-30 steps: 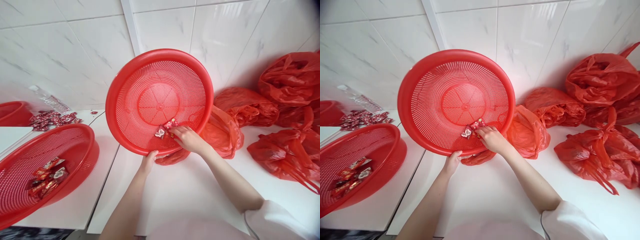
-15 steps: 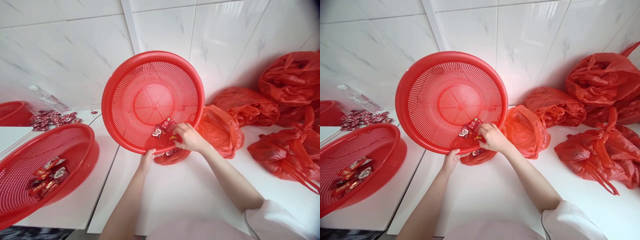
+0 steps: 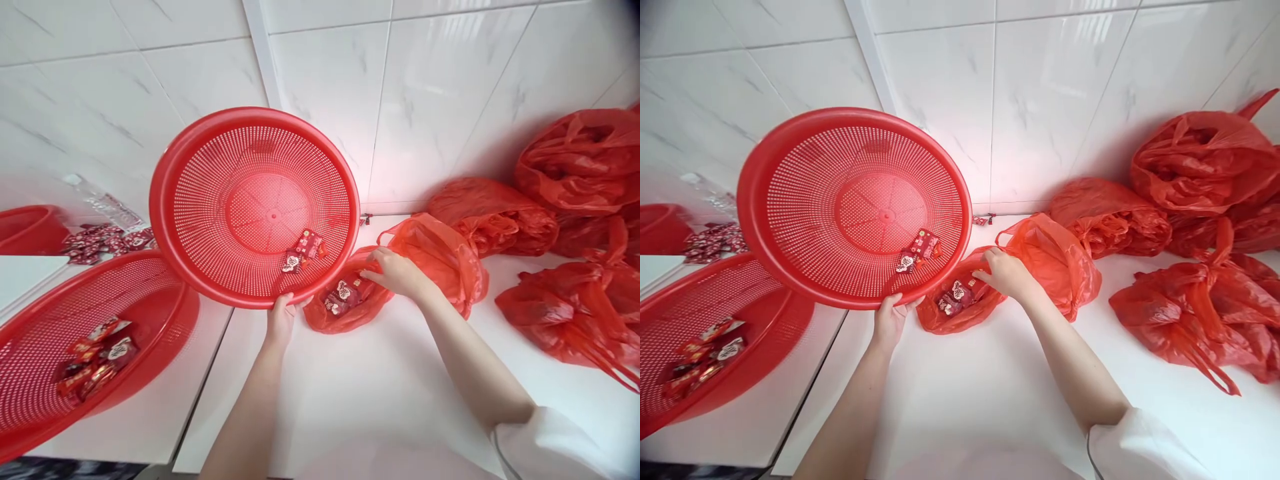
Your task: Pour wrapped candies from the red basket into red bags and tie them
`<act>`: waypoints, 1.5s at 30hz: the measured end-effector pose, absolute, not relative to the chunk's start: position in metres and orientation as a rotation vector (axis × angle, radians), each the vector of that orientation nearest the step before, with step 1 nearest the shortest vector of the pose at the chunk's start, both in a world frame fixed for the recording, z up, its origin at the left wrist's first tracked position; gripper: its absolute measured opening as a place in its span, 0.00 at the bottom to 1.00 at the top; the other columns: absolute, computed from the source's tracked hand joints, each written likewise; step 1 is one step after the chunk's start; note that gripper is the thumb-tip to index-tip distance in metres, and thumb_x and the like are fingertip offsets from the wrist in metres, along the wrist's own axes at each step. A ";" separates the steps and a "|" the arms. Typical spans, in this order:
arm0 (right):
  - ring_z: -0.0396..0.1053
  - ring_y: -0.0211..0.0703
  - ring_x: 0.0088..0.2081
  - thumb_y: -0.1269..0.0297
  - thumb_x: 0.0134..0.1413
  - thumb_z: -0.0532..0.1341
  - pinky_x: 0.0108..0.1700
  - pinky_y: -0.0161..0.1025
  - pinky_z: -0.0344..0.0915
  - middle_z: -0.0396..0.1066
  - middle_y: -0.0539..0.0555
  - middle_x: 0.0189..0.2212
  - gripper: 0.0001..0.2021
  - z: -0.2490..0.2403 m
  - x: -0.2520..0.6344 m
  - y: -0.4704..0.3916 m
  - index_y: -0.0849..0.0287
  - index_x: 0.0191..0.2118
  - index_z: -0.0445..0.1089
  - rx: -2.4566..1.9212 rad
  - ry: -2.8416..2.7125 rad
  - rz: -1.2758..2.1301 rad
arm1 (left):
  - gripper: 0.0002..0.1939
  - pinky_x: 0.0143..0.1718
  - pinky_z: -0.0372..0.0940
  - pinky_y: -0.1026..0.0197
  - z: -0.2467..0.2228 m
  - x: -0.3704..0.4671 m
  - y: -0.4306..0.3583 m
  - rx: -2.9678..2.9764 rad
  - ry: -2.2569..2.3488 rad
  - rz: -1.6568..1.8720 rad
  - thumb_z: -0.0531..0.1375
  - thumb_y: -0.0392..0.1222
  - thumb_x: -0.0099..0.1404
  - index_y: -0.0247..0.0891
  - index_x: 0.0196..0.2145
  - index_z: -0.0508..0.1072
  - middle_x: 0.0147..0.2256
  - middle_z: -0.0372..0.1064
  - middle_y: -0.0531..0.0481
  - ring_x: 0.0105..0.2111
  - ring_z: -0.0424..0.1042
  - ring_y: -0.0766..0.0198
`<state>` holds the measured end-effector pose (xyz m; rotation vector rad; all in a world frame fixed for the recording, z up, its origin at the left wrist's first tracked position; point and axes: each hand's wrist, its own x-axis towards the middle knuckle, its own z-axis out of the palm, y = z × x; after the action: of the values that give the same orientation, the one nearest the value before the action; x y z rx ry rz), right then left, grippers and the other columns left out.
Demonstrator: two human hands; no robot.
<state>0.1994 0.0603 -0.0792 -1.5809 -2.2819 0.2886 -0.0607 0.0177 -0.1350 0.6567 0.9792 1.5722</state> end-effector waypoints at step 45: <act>0.73 0.43 0.22 0.43 0.53 0.58 0.26 0.36 0.70 0.75 0.55 0.22 0.24 -0.063 0.188 0.055 0.62 0.26 0.74 -1.021 -1.389 1.278 | 0.23 0.45 0.70 0.42 -0.128 -0.065 0.017 0.667 1.021 1.555 0.62 0.34 0.49 0.44 0.45 0.70 0.40 0.73 0.52 0.42 0.72 0.55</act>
<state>0.1879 0.0552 -0.0628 -1.0209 -1.3888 1.2777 -0.0651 0.0169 -0.1277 0.6668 1.0213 1.5553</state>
